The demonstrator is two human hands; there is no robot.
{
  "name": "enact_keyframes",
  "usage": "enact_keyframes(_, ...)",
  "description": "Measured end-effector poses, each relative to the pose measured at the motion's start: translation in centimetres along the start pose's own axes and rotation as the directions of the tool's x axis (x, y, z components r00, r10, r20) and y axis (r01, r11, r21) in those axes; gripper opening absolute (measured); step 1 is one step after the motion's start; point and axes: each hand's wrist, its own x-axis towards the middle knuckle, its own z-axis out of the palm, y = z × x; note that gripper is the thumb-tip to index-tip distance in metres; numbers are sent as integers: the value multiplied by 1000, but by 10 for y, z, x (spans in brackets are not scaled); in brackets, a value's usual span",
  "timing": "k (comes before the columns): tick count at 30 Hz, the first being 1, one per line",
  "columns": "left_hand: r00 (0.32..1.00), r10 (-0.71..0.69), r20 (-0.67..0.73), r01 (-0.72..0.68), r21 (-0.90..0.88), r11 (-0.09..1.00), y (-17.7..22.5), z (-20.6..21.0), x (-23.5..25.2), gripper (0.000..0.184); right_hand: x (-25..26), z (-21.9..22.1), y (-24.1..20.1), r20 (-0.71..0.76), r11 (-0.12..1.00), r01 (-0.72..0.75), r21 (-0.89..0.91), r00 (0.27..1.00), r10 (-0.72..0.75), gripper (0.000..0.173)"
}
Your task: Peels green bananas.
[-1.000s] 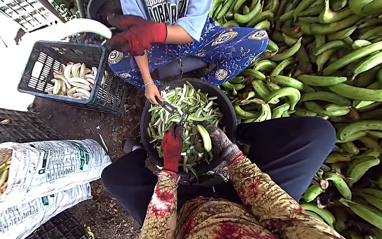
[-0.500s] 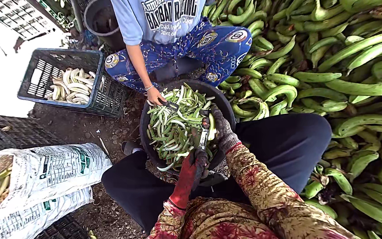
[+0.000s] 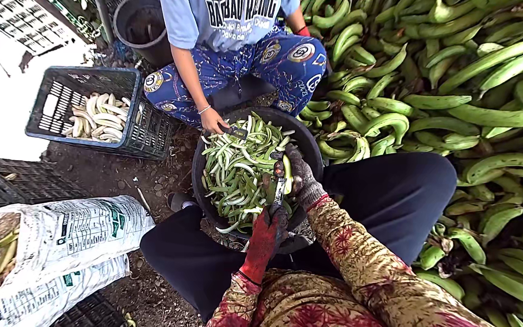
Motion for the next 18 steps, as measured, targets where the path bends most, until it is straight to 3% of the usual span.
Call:
enact_keyframes(7, 989, 58, -132, -26, 231, 973, -10, 1, 23, 34, 3, 9, 28, 19, 993, -115, 28, 993, 114, 69)
enact_keyframes(10, 985, 50, -164, -20, 179, 984, -11, -2, 27, 30, -1, 5, 37, 116, 992, -119, -47, 986, 124, 73)
enact_keyframes(14, 983, 67, -173, -23, 248, 969, -8, -5, 29, 36, -8, 7, 48, 58, 990, -62, -130, 996, 70, 70)
enact_keyframes(18, 985, 34, -169, -18, 99, 995, -13, -6, 31, 31, -12, 6, 47, 119, 983, -46, -176, 991, 68, 67)
